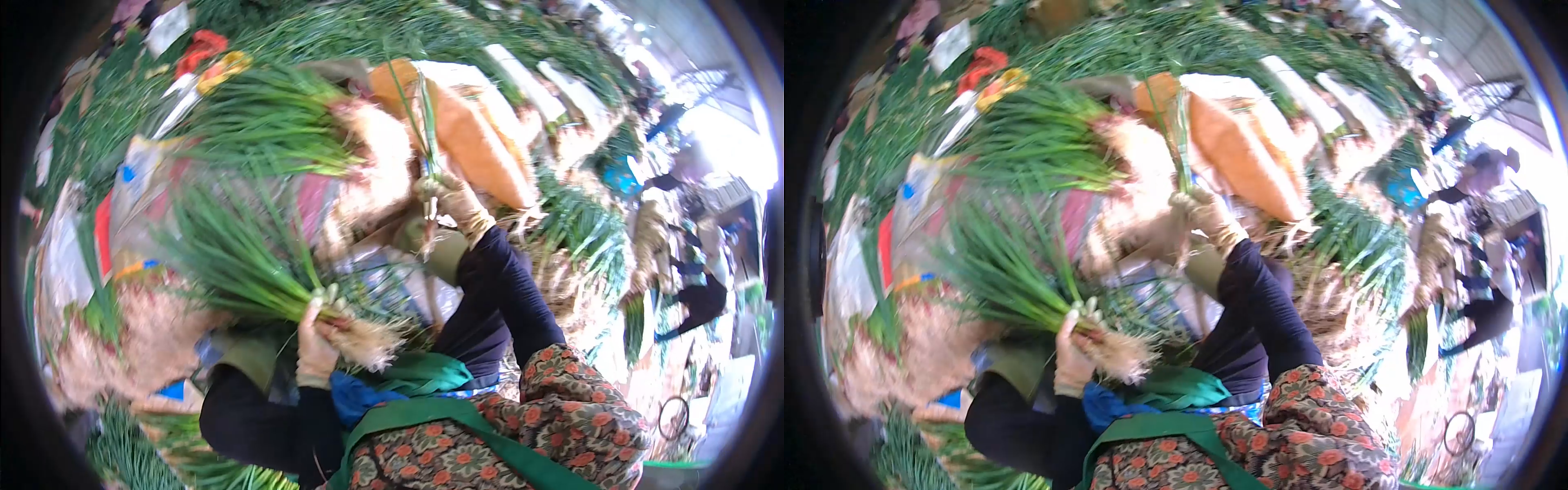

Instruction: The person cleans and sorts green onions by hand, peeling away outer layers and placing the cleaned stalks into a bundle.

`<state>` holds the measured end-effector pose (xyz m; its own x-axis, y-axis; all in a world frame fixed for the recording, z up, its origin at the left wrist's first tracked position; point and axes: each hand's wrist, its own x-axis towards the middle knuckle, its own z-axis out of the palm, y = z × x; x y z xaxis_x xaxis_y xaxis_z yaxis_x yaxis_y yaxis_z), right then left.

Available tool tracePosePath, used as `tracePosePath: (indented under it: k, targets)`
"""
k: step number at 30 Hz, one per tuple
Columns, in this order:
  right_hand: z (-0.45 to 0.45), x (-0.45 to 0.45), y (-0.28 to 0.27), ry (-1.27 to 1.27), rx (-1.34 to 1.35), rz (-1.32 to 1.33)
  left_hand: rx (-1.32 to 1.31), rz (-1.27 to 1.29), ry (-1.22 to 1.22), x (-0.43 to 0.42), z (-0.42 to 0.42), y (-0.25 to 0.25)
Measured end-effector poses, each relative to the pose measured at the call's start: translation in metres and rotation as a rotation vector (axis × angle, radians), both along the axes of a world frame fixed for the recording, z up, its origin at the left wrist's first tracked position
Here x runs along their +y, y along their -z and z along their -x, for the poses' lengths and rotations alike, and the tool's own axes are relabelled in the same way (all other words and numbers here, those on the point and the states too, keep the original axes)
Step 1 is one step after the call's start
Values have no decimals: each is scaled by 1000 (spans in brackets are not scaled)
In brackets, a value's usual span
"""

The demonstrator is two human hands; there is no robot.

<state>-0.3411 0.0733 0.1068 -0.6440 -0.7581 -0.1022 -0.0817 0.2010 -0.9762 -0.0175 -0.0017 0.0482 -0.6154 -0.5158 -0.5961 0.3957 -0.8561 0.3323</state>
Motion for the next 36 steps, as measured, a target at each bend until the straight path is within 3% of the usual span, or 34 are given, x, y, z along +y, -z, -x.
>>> tracePosePath:
  k: [2, 3, 4, 5, 6, 7, 8, 10, 11, 13, 14, 16, 18, 19, 20, 21, 22, 24, 26, 28, 29, 31, 32, 33, 34, 35, 36]
  targets:
    - [65, 67, -12, 217, 475, -139, 119, 138, 79, -5, -9, 15]
    - [63, 101, -47, 361, 139, 78, 152, 87, 70, -4, -7, 13]
    - [113, 155, -31, 538, 170, 106, 175, 37, 52, -5, -8, 11]
    - [157, 215, -17, 451, 990, -258, 278, -29, 67, -9, -12, 14]
    - [151, 255, -42, 531, 1073, -687, 377, -93, 77, -13, -16, 18]
    - [171, 306, -33, 519, 787, -821, 437, -33, 92, -16, -20, 23]
    - [161, 335, -26, 529, 966, -1021, 457, 8, 22, -16, -19, 20]
    - [167, 355, -15, 494, 936, -1273, 354, 157, -43, -18, -16, 13]
    - [161, 311, -33, 316, 720, -1310, 215, 82, -123, -16, -8, -7]
    - [133, 235, -27, 397, 238, -542, 208, 62, -170, -18, 4, -11]
    - [98, 177, -51, 283, 51, -465, 199, 28, -183, -19, 7, -5]
    - [100, 96, -10, -13, -12, -283, 164, -115, -216, -20, 4, 4]
    - [66, 6, 5, -147, 43, -390, 108, -84, -196, -16, -1, 7]
    - [77, -30, 53, -348, 246, -303, 68, -50, -175, -14, -4, 13]
    - [64, -61, 70, -335, 903, -278, 60, -44, -166, -13, -5, 11]
    - [29, -91, 46, -290, 774, -456, 51, -39, -153, -12, -5, 9]
    - [24, -117, 68, -270, 913, -397, 46, -32, -137, -14, -6, 8]
    - [10, -146, 102, -133, 1048, -560, 14, 16, -90, -18, -5, 13]
    - [9, -152, 117, -183, 1237, -446, 26, -66, -142, -18, 1, 15]
    - [4, -150, 124, -196, 779, -175, 24, -22, -113, -18, -2, 26]
    - [1, -147, 122, -163, 225, 25, 10, -45, -130, -18, 0, 25]
    - [-6, -123, 111, -84, 103, 24, 14, -46, -116, -17, 1, 23]
    - [-20, -103, 112, -299, 491, -214, 28, -60, -125, -17, 4, 21]
    - [-34, -83, 113, -486, 1101, -466, 39, -72, -138, -16, 5, 19]
    - [-48, -62, 114, -604, 1557, -525, 44, -81, -155, -16, 5, 17]
    - [-62, -34, 144, -755, 1271, -324, 36, -82, -167, -16, 5, 17]
    - [-108, -36, 81, -1189, 1027, -989, 40, -75, -167, -15, 5, 17]
